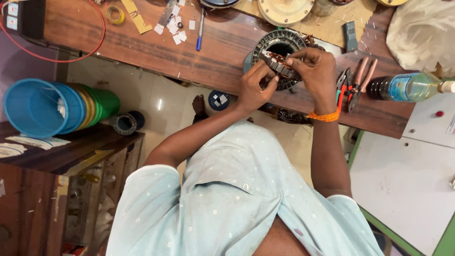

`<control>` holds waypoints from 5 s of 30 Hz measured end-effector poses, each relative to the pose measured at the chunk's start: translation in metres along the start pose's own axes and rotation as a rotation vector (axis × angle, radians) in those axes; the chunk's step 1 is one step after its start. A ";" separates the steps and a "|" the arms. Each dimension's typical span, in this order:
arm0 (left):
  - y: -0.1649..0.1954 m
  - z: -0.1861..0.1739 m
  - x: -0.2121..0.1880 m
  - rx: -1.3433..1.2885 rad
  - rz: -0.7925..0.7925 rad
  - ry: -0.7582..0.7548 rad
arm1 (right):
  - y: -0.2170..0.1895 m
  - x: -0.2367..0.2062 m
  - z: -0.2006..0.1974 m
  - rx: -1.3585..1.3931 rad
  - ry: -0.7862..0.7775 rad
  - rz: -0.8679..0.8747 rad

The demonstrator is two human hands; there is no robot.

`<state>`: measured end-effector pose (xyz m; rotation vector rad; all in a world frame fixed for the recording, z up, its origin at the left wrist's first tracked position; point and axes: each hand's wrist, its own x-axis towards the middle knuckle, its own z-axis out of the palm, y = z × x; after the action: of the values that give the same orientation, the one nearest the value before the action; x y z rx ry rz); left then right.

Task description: The person works at a cluttered workbench on an electric motor armature, pressing and seating copper wire coil ends into the armature slots by hand and turning the armature to work around it. At one point they pick up a marker and mark the armature before resuming pressing the windings into place.

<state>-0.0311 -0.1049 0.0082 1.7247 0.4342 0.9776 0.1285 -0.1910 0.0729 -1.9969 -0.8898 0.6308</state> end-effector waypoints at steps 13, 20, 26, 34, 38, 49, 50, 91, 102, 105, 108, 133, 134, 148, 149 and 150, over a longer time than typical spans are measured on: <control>-0.012 -0.002 0.007 0.437 0.289 -0.037 | 0.014 0.030 0.006 0.133 -0.042 0.065; -0.027 -0.017 0.053 0.203 0.501 -0.511 | 0.023 -0.003 -0.012 0.229 0.090 0.149; -0.020 -0.031 0.070 0.036 0.251 -0.717 | 0.015 -0.057 0.003 0.132 0.164 0.097; -0.015 -0.031 0.099 0.081 0.245 -1.008 | 0.017 -0.082 0.054 -0.227 0.423 -0.292; -0.021 -0.029 0.094 0.101 0.362 -0.935 | 0.029 -0.081 0.072 -0.223 0.447 -0.378; -0.050 -0.027 0.044 0.399 1.038 -0.245 | 0.034 -0.100 0.064 0.080 0.361 -0.162; -0.050 -0.025 0.040 0.390 0.982 -0.254 | 0.031 -0.102 0.056 0.061 0.343 -0.215; -0.034 -0.033 0.066 0.088 0.356 -0.671 | -0.004 -0.081 0.036 -0.218 0.305 -0.286; -0.051 -0.029 0.044 0.426 1.010 -0.313 | 0.024 -0.090 0.064 -0.047 0.359 -0.053; -0.045 -0.025 0.033 0.433 0.928 -0.254 | 0.015 -0.098 0.050 -0.061 0.295 -0.146; -0.034 -0.021 0.021 0.346 0.735 -0.241 | 0.001 -0.100 0.028 -0.138 0.213 -0.202; -0.028 -0.027 0.053 0.271 0.330 -0.599 | 0.042 -0.008 -0.011 0.268 0.104 0.031; -0.029 -0.027 0.057 0.205 0.311 -0.630 | 0.041 -0.015 -0.014 0.275 0.120 0.030; -0.023 -0.033 0.074 0.117 0.227 -0.814 | 0.005 -0.085 0.042 -0.246 0.353 -0.312; -0.025 -0.033 0.073 0.119 0.288 -0.793 | 0.009 -0.086 0.047 -0.253 0.372 -0.346; -0.028 -0.033 0.073 0.121 0.347 -0.771 | 0.013 -0.086 0.053 -0.253 0.382 -0.349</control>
<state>-0.0086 -0.0238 0.0152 2.1670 -0.3223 0.4497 0.0430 -0.2372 0.0429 -2.0175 -1.0805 -0.0638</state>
